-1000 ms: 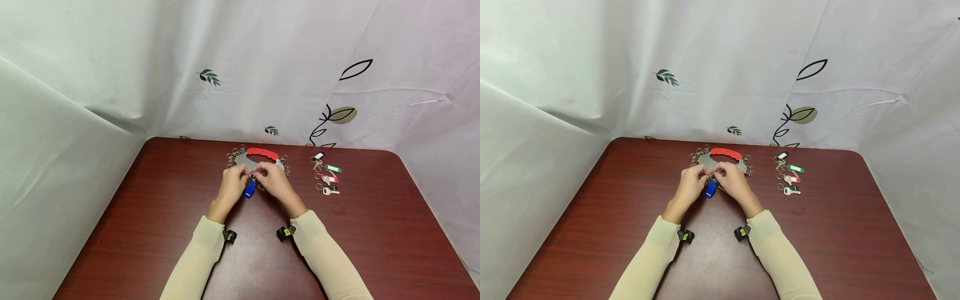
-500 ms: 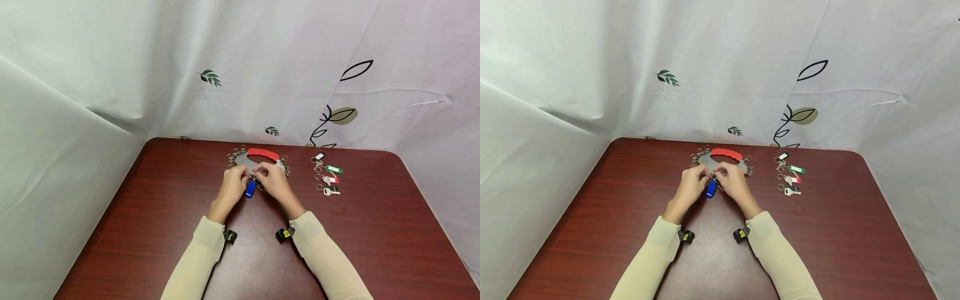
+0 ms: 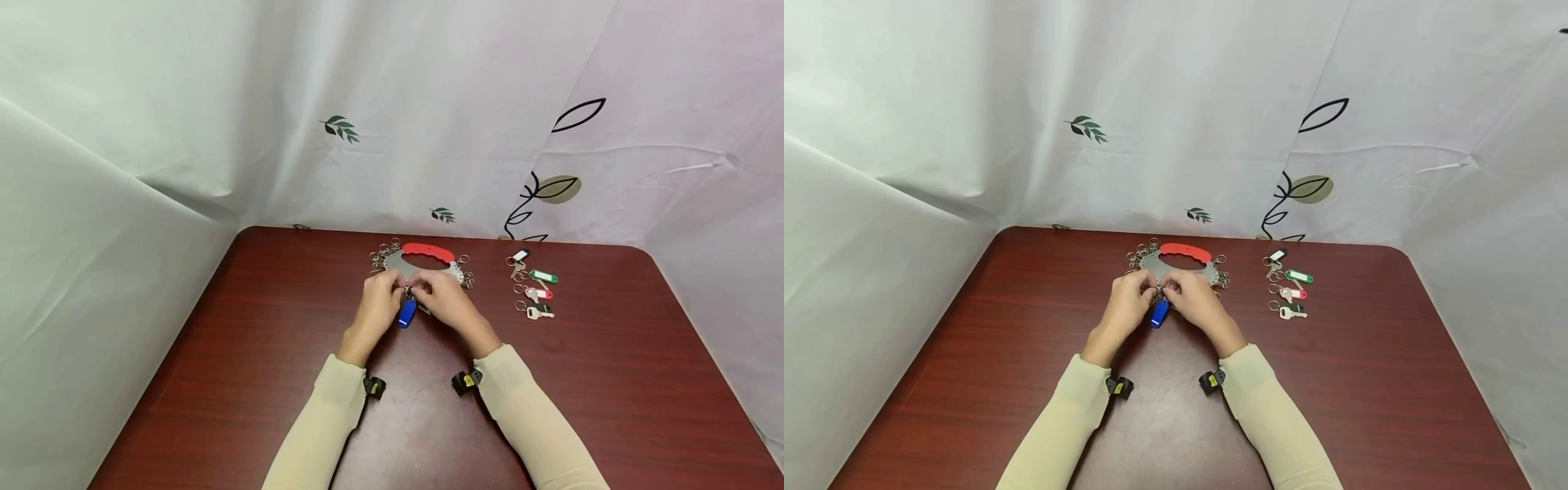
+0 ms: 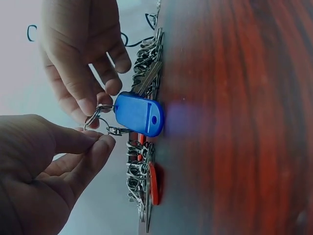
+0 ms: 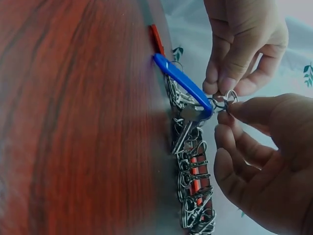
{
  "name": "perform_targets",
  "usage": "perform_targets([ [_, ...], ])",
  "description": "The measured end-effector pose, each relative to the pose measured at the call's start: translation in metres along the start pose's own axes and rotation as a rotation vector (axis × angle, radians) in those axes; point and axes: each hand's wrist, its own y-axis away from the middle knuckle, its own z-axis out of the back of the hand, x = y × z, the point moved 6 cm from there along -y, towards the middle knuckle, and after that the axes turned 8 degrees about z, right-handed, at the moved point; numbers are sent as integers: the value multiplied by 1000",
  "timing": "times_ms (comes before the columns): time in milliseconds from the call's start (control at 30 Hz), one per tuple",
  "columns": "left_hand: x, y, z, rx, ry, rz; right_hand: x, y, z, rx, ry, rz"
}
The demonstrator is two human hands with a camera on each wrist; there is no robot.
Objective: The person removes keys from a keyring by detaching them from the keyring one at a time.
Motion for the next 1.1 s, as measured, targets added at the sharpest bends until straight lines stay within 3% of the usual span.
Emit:
perform_targets([
  [500,-1,3,-2,20,0,-21,13,3,4,-67,244,76],
  [867,-3,2,-3,26,-4,-22,11,4,6,-145,171,88],
  [1100,-3,3,-3,27,-7,-17,4,4,8,-190,112,33],
])
